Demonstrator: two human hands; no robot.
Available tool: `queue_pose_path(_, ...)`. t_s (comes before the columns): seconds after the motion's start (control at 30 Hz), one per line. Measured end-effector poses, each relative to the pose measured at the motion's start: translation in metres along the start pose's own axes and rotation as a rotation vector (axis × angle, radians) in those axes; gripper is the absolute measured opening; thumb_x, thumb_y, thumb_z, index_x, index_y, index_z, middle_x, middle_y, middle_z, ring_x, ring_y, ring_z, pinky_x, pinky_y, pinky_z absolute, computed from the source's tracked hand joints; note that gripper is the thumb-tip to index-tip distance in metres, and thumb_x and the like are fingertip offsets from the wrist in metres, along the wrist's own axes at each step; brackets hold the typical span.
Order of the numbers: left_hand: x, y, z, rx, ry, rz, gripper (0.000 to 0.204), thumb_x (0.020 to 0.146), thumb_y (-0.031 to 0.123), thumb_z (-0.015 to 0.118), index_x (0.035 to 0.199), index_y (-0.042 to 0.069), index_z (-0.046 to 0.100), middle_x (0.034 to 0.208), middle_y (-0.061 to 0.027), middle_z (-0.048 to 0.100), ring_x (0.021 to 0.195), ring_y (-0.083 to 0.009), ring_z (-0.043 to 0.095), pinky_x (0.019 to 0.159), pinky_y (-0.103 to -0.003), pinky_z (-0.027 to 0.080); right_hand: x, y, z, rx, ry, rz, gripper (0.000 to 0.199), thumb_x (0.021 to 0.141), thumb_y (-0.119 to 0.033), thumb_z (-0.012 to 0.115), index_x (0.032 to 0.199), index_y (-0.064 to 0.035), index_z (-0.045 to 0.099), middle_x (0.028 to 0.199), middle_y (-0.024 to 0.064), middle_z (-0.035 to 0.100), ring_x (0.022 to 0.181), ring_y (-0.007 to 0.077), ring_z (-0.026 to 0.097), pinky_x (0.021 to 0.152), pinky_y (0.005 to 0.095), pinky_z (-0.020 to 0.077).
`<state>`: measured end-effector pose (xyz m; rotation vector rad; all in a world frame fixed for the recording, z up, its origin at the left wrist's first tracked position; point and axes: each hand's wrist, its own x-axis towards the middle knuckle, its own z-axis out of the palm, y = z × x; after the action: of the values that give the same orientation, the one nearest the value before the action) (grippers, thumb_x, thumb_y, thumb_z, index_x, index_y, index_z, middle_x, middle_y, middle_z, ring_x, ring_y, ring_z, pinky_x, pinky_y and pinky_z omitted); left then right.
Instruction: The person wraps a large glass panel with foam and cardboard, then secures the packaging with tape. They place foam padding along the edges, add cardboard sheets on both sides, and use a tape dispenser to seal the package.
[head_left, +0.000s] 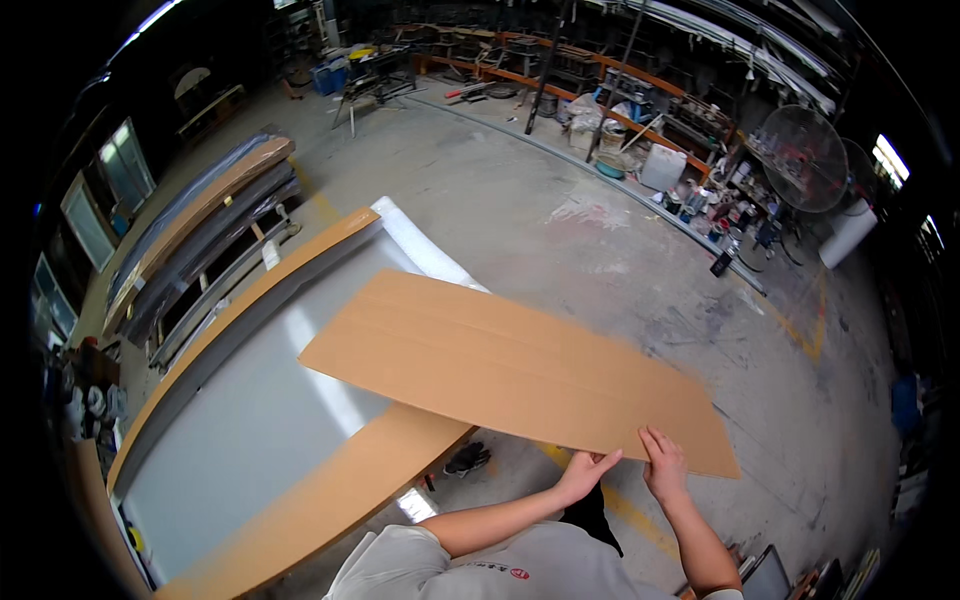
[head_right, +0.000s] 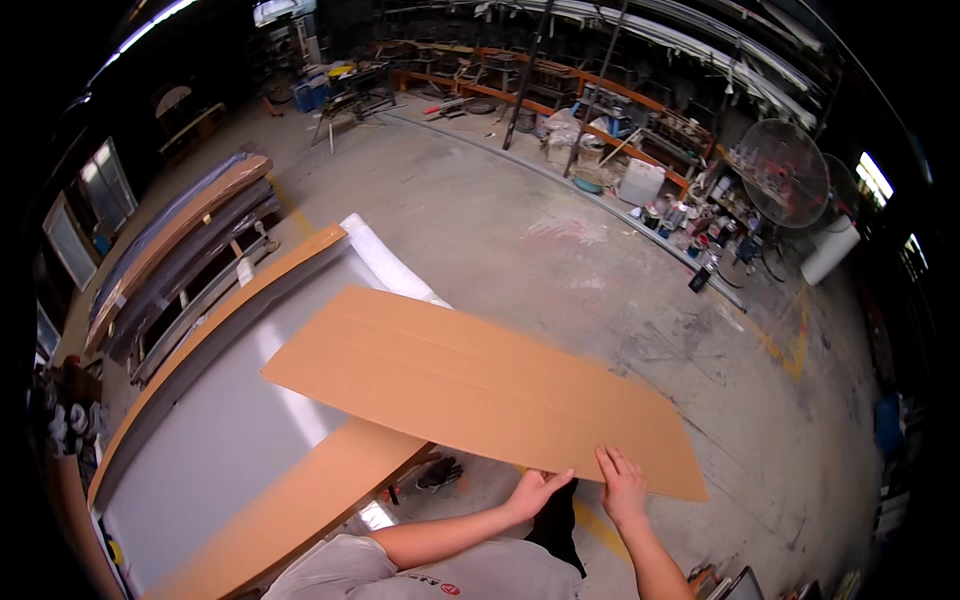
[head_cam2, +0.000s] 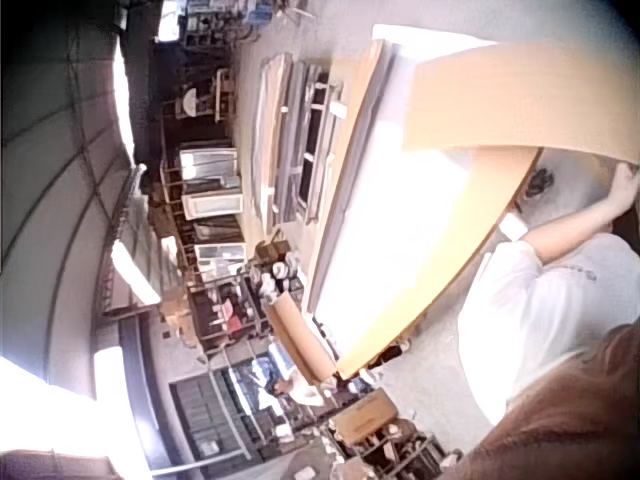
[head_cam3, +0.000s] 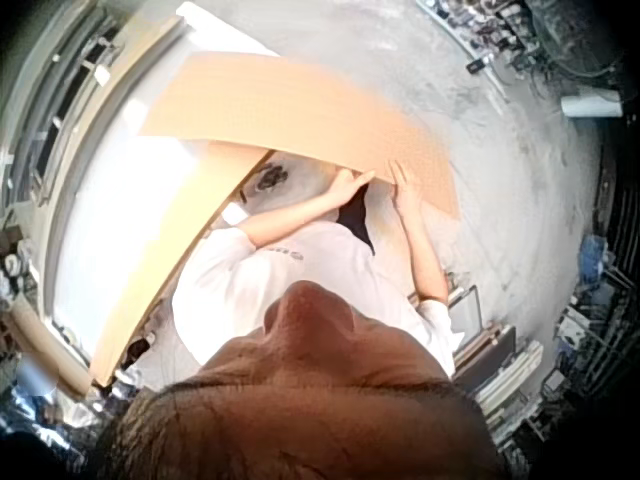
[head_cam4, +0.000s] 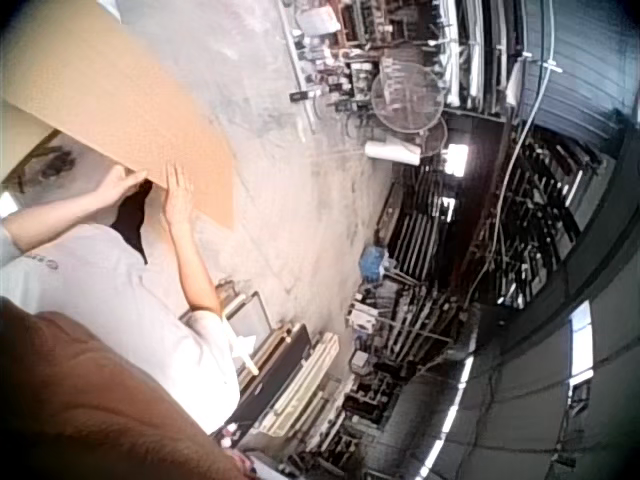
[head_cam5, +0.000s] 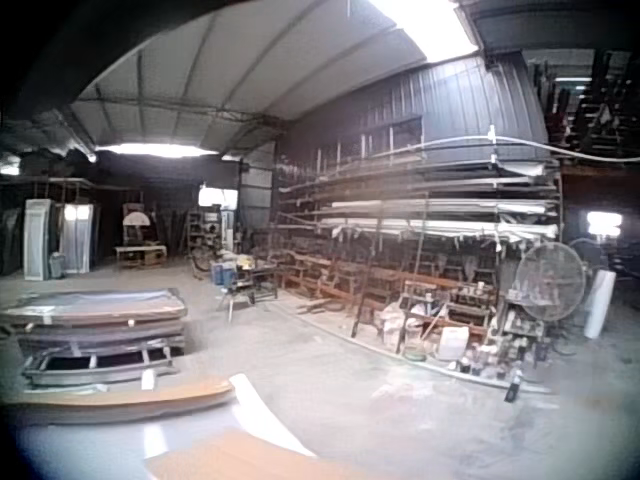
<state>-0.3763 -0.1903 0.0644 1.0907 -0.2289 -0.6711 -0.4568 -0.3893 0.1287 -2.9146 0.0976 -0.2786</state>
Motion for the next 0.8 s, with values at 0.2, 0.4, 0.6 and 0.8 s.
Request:
queue_pose_path(0.2, 0.119, 0.143, 0.009, 1.079, 0.149, 0.988, 0.053, 0.091, 0.025, 0.082, 0.14, 0.01, 0.067, 0.138, -0.0095, 0.07, 0.129, -0.0307, 0.065, 0.112, -0.047, 0.048, 0.137, 0.17, -0.047, 0.265, -0.071, -0.005, 0.026, 0.093, -0.009, 0.069, 0.118, -0.0068, 0.074, 0.102, 0.0192, 0.076, 0.094, 0.0408, 0.073, 0.082, 0.0468, 0.0587)
queue_pose_path(0.4, 0.218, 0.295, 0.019, 1.953, 0.292, 0.923, 0.068, 0.09, 0.02, 0.074, 0.155, 0.023, 0.056, 0.163, -0.0063, 0.048, 0.156, -0.029, 0.039, 0.126, -0.062, 0.026, 0.304, 0.274, -0.08, 0.292, -0.232, -0.025, 0.01, 0.094, -0.013, 0.072, 0.099, -0.0041, 0.072, 0.078, 0.0194, 0.07, 0.071, 0.0426, 0.068, 0.064, 0.0474, 0.0519)
queue_pose_path(0.6, 0.376, 0.357, -0.023, 2.233, 0.364, 0.677, 0.068, 0.089, 0.029, 0.076, 0.153, 0.019, 0.054, 0.13, -0.0091, 0.064, 0.133, -0.0286, 0.057, 0.122, -0.061, 0.034, 0.487, 0.363, -0.079, 0.202, -0.126, -0.243, 0.009, 0.093, -0.012, 0.075, 0.097, -0.0064, 0.07, 0.078, 0.0191, 0.069, 0.072, 0.0413, 0.069, 0.064, 0.047, 0.0524)
queue_pose_path(0.8, 0.533, 0.37, -0.054, 1.923, 0.252, 0.726, 0.022, 0.082, 0.016, 0.07, 0.101, 0.007, 0.063, 0.093, -0.0066, 0.064, 0.094, -0.0246, 0.067, 0.08, -0.039, 0.056, 0.644, 0.426, -0.122, 0.058, -0.074, -0.28, 0.012, 0.096, -0.004, 0.068, 0.107, -0.0042, 0.072, 0.098, 0.0217, 0.074, 0.091, 0.043, 0.073, 0.08, 0.0438, 0.0579)
